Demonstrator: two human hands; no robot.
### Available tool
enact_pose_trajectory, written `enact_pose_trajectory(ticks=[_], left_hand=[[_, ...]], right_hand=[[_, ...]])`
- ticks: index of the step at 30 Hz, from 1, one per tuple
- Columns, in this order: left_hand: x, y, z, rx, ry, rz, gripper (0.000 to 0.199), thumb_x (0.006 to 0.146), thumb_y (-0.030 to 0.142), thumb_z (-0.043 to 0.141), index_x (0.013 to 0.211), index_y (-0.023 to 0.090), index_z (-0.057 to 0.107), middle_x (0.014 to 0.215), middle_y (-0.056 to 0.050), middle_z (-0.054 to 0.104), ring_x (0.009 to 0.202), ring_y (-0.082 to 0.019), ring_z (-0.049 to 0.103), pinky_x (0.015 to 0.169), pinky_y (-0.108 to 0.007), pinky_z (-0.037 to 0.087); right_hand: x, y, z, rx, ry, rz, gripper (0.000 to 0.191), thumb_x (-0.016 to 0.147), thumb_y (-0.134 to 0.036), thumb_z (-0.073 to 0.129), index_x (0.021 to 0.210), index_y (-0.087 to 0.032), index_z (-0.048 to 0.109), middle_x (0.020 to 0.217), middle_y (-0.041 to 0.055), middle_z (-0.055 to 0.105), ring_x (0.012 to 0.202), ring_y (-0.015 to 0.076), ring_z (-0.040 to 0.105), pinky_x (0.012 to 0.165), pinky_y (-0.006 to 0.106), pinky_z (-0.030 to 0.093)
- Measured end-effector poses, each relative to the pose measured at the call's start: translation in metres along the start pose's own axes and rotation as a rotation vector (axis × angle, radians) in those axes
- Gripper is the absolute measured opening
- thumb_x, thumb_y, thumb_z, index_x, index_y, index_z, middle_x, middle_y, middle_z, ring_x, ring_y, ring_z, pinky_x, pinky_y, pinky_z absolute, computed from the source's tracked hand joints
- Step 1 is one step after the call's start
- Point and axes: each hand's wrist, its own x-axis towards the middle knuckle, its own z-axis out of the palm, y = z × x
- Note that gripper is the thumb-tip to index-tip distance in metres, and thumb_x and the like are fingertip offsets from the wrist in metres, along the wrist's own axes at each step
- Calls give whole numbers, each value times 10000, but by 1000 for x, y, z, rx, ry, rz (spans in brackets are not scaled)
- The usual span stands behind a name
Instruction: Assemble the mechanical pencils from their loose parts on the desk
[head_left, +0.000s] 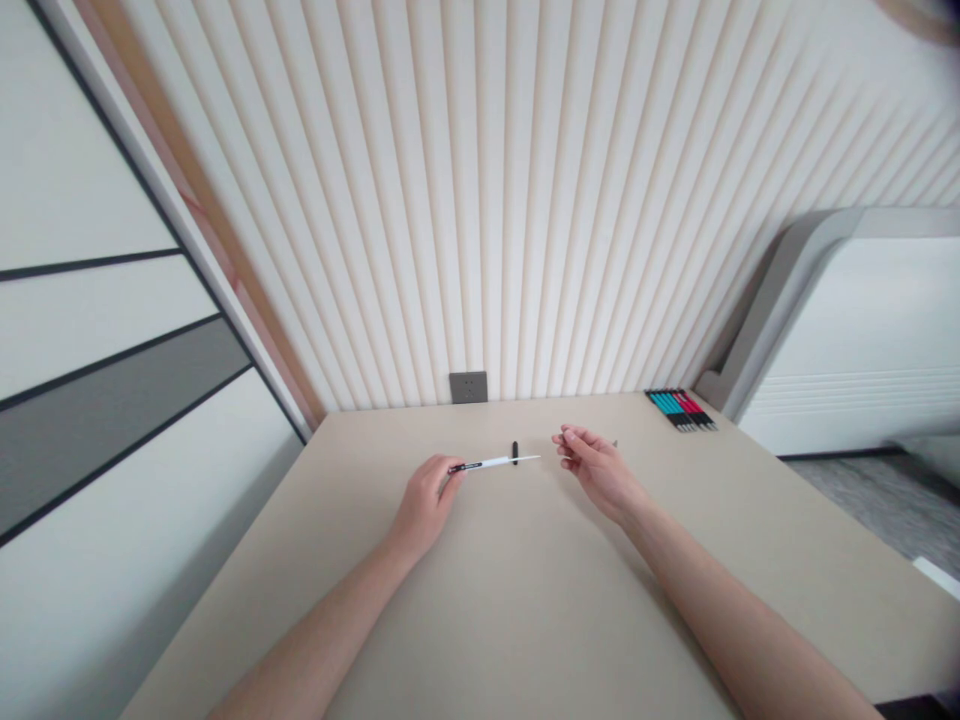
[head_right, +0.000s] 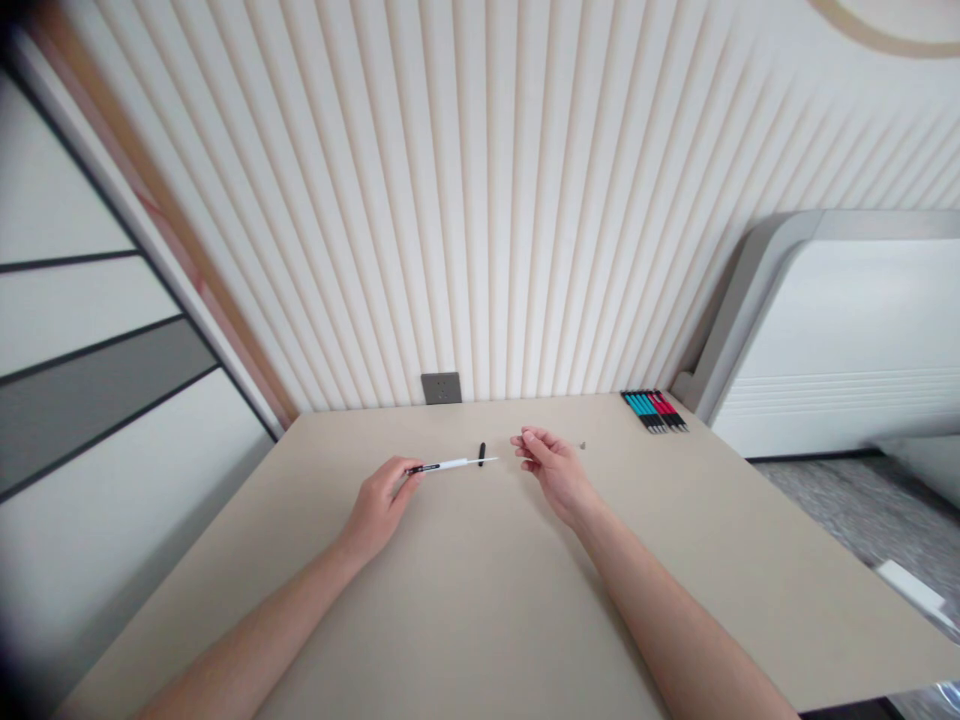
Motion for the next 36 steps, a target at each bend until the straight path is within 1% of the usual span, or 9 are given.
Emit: enact_pose_trajectory(ticks=[5, 10, 14, 20, 26, 31, 33, 36], left_hand=[[1, 3, -1, 4, 13, -1, 135, 937, 284, 484, 956, 211, 596, 866, -30, 648, 830, -187, 623, 781, -313, 497], [1, 5, -2, 7, 29, 0, 142, 932, 287, 488, 953, 207, 603, 864, -29, 656, 825, -185, 625, 784, -312, 497], [0, 3, -2, 17, 27, -6, 138, 937, 279, 486, 965, 206, 600, 871, -28, 649, 843, -184, 621, 790, -306, 490], [0, 2, -1, 13, 42, -4, 133, 937, 275, 486, 962, 202, 594, 862, -25, 644, 834, -181, 615, 782, -296, 482], [0, 3, -2, 20, 52, -17, 147, 940, 285, 477, 967, 201, 595, 868, -26, 647, 833, -181, 617, 784, -297, 484], [0, 2, -1, 25, 48, -21, 142, 943, 279, 474, 970, 199, 588, 875, -27, 641, 838, -179, 609, 791, -298, 477], [0, 3, -2, 24, 48, -23, 140, 943, 277, 475, 971, 200, 588, 873, -25, 641, 839, -178, 609, 790, -295, 476], [0, 4, -2, 21, 54, -19, 137, 940, 271, 477, 966, 199, 590, 870, -22, 644, 830, -175, 614, 784, -289, 477]], right_hand=[[-3, -4, 3, 29, -13, 25, 348, 721, -504, 726, 889, -206, 666, 1009, 69, 702, 763, 150, 619, 655, 274, 474], [-4, -2, 5, -44, -3, -6, 340, 702, -478, 746, 861, -182, 692, 898, 65, 701, 674, 125, 565, 604, 258, 439], [-5, -2, 7, -62, -17, -12, 341, 686, -475, 754, 848, -178, 704, 890, 65, 706, 672, 126, 559, 599, 259, 426], [-6, 0, 6, -95, -49, -11, 340, 712, -462, 737, 882, -170, 696, 935, 85, 708, 723, 141, 572, 622, 252, 431], [-5, 5, 4, -161, -92, -77, 344, 771, -446, 682, 985, -179, 716, 803, 21, 649, 634, 103, 484, 604, 251, 391], [-9, -1, 8, -313, -118, -112, 359, 781, -448, 661, 1017, -185, 725, 648, -19, 548, 619, 115, 457, 610, 267, 388], [-10, -2, 9, -361, -127, -124, 356, 770, -450, 669, 996, -182, 729, 647, -18, 550, 627, 121, 459, 608, 268, 388], [-9, 0, 9, -370, -126, -130, 355, 751, -442, 692, 986, -178, 723, 711, -2, 600, 652, 124, 480, 618, 267, 389]])
